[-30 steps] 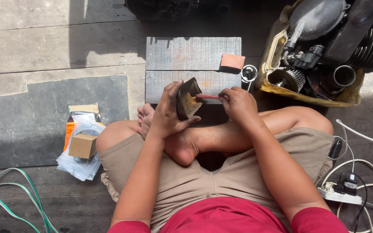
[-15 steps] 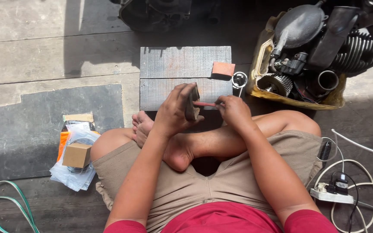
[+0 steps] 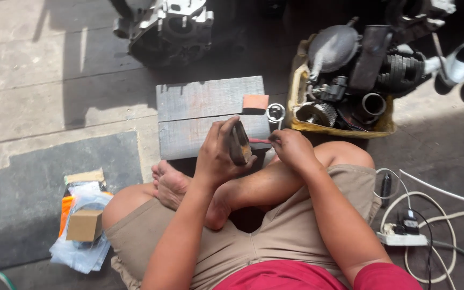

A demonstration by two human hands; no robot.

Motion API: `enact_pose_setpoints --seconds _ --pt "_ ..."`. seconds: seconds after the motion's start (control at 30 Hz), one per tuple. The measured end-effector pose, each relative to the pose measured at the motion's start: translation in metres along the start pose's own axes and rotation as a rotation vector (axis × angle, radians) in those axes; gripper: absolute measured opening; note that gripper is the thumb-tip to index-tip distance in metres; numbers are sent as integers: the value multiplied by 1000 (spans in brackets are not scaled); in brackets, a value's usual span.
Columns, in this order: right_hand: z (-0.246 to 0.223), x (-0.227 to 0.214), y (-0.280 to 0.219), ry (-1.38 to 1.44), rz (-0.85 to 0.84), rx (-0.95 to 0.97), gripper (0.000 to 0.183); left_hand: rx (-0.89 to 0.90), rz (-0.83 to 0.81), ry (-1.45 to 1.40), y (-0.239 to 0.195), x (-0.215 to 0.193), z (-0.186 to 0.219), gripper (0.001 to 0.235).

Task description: Sanding a metal engine piston or component by hand using sandpaper to smooth the surface.

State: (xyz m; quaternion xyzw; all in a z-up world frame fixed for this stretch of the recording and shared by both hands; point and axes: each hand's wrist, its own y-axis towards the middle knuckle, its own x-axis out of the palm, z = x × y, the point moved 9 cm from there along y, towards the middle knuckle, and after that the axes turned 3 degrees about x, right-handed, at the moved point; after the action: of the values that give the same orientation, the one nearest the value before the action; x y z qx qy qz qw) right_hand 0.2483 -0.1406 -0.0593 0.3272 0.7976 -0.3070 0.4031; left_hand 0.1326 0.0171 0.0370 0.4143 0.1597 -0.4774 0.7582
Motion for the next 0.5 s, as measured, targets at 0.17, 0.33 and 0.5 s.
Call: enact_pose_setpoints --seconds 0.17,0.33,0.5 --pt "2 -72 -57 301 190 -42 19 108 62 -120 16 -19 48 96" --pt "9 -122 -124 238 342 -108 18 236 52 -323 24 -22 104 91" --pt "3 -181 -193 196 537 -117 10 357 -25 -514 34 -15 168 99"
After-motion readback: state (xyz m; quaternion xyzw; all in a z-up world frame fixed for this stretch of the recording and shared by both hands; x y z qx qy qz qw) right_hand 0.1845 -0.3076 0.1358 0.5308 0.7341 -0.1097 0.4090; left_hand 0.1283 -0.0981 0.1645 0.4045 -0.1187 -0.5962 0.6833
